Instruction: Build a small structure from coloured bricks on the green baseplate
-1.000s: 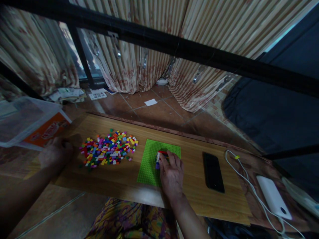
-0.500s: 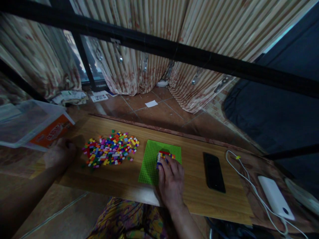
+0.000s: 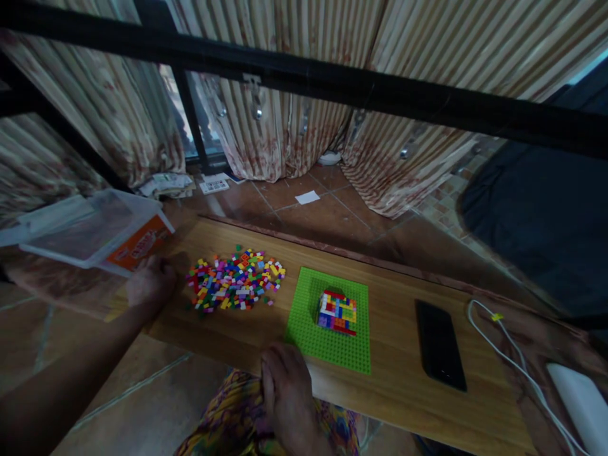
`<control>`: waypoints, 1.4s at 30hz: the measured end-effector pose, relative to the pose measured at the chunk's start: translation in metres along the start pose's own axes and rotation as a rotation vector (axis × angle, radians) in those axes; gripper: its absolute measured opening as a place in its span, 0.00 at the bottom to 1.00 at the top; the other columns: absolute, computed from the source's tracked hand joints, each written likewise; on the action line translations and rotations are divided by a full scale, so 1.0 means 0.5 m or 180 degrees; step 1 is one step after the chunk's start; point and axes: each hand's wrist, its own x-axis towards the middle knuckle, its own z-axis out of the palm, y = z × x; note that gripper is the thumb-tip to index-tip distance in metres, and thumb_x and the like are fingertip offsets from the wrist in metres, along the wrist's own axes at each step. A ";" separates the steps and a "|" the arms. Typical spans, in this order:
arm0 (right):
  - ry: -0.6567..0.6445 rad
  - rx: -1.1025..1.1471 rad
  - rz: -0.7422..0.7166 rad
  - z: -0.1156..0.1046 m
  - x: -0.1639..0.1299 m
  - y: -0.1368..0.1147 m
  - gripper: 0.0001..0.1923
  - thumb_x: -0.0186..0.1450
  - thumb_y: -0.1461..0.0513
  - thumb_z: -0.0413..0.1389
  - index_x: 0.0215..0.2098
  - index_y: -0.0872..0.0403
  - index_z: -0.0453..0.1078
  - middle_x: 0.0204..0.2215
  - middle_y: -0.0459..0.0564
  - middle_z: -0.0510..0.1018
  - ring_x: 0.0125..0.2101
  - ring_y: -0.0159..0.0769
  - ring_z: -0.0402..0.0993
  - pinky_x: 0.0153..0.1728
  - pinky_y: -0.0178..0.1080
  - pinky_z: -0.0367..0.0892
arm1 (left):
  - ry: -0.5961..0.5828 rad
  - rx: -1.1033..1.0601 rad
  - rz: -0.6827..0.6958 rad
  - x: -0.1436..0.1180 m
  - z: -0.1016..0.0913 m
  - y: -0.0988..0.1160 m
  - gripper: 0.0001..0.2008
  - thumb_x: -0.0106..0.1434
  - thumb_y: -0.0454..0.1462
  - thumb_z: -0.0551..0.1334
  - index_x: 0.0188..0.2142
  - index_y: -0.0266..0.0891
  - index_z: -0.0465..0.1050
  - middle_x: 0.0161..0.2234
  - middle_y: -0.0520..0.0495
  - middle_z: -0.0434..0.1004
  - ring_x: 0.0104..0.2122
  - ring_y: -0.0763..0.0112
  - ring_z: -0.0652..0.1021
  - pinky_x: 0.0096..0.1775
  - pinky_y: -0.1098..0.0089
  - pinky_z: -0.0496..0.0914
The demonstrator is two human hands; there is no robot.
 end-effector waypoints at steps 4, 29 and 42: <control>0.0029 -0.0034 0.0077 0.000 0.032 0.019 0.11 0.68 0.65 0.48 0.43 0.51 0.71 0.40 0.51 0.78 0.40 0.38 0.73 0.41 0.41 0.71 | 0.0060 -0.0087 -0.0061 0.001 0.006 -0.002 0.15 0.64 0.40 0.48 0.43 0.37 0.70 0.42 0.38 0.74 0.42 0.56 0.75 0.37 0.64 0.66; 0.0088 -0.0330 -0.0077 0.088 0.202 0.005 0.11 0.69 0.62 0.48 0.39 0.51 0.74 0.35 0.51 0.75 0.39 0.39 0.70 0.41 0.40 0.65 | 0.0051 -0.0304 -0.0029 -0.004 0.009 -0.004 0.14 0.65 0.38 0.48 0.42 0.38 0.70 0.41 0.39 0.74 0.41 0.57 0.76 0.36 0.64 0.66; -0.0100 -0.0822 0.0045 0.105 0.233 0.010 0.05 0.66 0.59 0.55 0.37 0.49 0.73 0.36 0.51 0.72 0.41 0.42 0.66 0.42 0.43 0.64 | 0.0038 -0.0128 -0.0067 0.000 0.002 -0.001 0.16 0.64 0.41 0.48 0.44 0.37 0.70 0.42 0.38 0.74 0.41 0.56 0.75 0.34 0.65 0.65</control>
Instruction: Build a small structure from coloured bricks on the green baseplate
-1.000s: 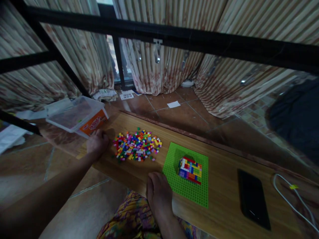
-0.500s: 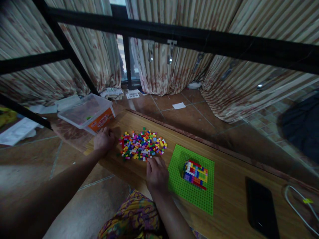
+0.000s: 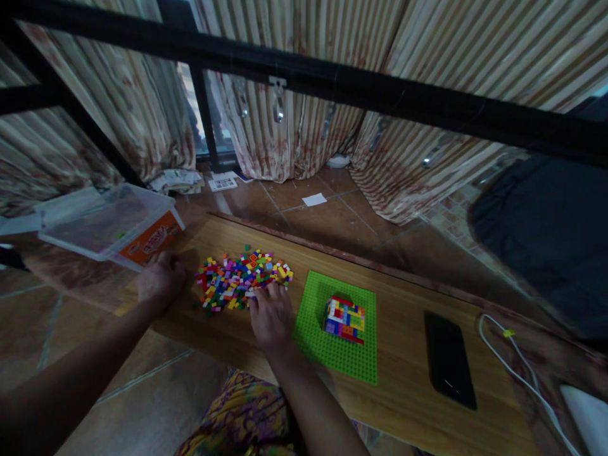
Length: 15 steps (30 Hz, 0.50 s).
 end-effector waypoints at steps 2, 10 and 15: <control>-0.0023 0.0044 0.0017 -0.006 -0.007 0.010 0.05 0.66 0.60 0.55 0.37 0.49 0.73 0.36 0.51 0.72 0.40 0.42 0.67 0.42 0.42 0.64 | 0.0009 0.0019 -0.0017 0.000 0.001 0.000 0.17 0.65 0.41 0.48 0.44 0.37 0.70 0.41 0.38 0.74 0.40 0.56 0.75 0.34 0.65 0.65; 0.0050 0.0391 0.0115 -0.026 -0.040 0.043 0.08 0.65 0.63 0.53 0.39 0.51 0.73 0.37 0.51 0.72 0.40 0.40 0.69 0.44 0.41 0.65 | -0.0013 -0.0036 0.0000 0.001 0.004 -0.003 0.16 0.64 0.40 0.48 0.44 0.37 0.70 0.42 0.38 0.74 0.41 0.56 0.75 0.36 0.64 0.66; 0.0077 0.0796 0.0246 -0.035 -0.051 0.056 0.10 0.65 0.65 0.51 0.38 0.52 0.74 0.38 0.51 0.73 0.38 0.37 0.71 0.42 0.38 0.66 | -0.0044 -0.0061 0.0010 0.000 0.004 -0.001 0.16 0.64 0.39 0.48 0.44 0.37 0.69 0.43 0.38 0.74 0.41 0.56 0.75 0.36 0.64 0.66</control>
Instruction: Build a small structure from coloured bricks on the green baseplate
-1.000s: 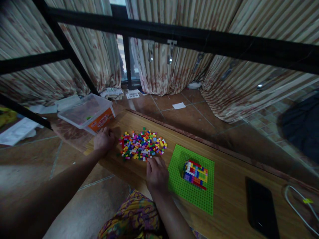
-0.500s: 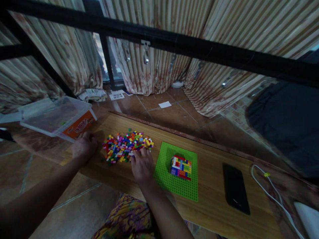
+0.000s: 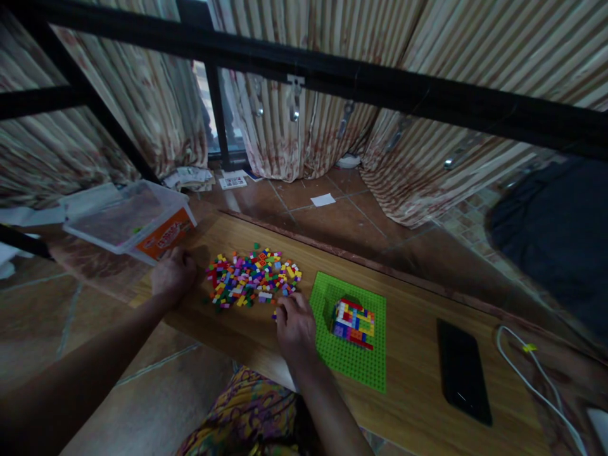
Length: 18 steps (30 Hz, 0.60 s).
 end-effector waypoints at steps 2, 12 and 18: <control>0.0054 0.0133 0.0034 -0.005 0.000 0.003 0.11 0.65 0.66 0.50 0.39 0.52 0.74 0.37 0.50 0.74 0.37 0.36 0.72 0.40 0.37 0.67 | -0.0004 -0.0025 0.0000 0.000 0.001 -0.001 0.16 0.64 0.39 0.48 0.44 0.37 0.69 0.43 0.38 0.74 0.41 0.56 0.75 0.36 0.64 0.66; 0.0406 0.0066 0.0175 -0.019 0.038 0.027 0.12 0.65 0.64 0.48 0.38 0.54 0.74 0.36 0.52 0.76 0.38 0.37 0.73 0.42 0.38 0.67 | 0.0080 -0.0081 0.0004 -0.002 0.004 -0.003 0.15 0.65 0.39 0.48 0.43 0.38 0.69 0.43 0.39 0.74 0.41 0.56 0.75 0.34 0.64 0.66; 0.0259 -0.0504 0.0266 -0.022 0.089 0.025 0.12 0.66 0.64 0.49 0.41 0.55 0.74 0.38 0.53 0.76 0.39 0.38 0.72 0.43 0.38 0.64 | 0.0044 -0.0024 0.0021 -0.003 0.000 0.001 0.14 0.65 0.39 0.48 0.43 0.38 0.69 0.42 0.39 0.74 0.41 0.58 0.76 0.35 0.65 0.66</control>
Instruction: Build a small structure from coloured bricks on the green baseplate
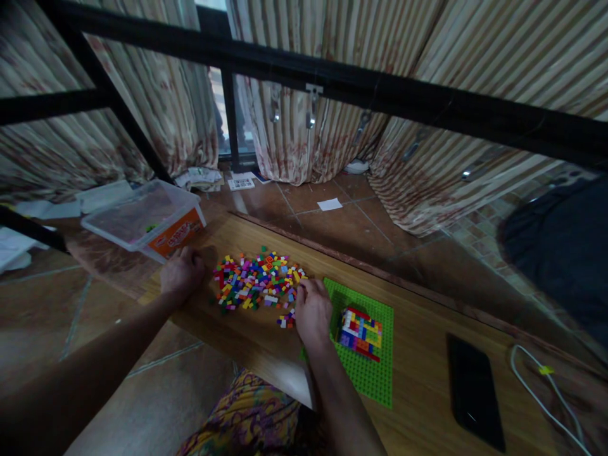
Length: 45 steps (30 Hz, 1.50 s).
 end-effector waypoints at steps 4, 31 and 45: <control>-0.0307 -0.0629 0.0019 0.011 0.041 -0.012 0.12 0.66 0.63 0.51 0.44 0.55 0.74 0.40 0.53 0.76 0.42 0.40 0.70 0.45 0.37 0.61 | 0.0008 -0.0057 -0.0032 -0.001 -0.001 0.000 0.14 0.65 0.38 0.48 0.43 0.38 0.69 0.43 0.39 0.74 0.41 0.58 0.76 0.35 0.65 0.66; -0.0625 -0.0900 -0.0108 0.015 0.050 -0.039 0.16 0.64 0.67 0.50 0.47 0.54 0.72 0.41 0.52 0.77 0.43 0.40 0.68 0.49 0.37 0.57 | 0.0072 0.0048 -0.0017 0.002 0.001 -0.002 0.14 0.65 0.39 0.48 0.42 0.38 0.69 0.42 0.39 0.74 0.41 0.56 0.76 0.35 0.64 0.67; -0.0752 -0.0351 -0.0808 0.056 0.026 -0.134 0.11 0.67 0.63 0.51 0.42 0.52 0.74 0.38 0.50 0.77 0.42 0.40 0.67 0.48 0.39 0.57 | -0.0067 -0.0268 -0.0039 -0.006 0.001 -0.003 0.12 0.65 0.36 0.49 0.42 0.37 0.69 0.43 0.40 0.74 0.42 0.60 0.76 0.38 0.66 0.67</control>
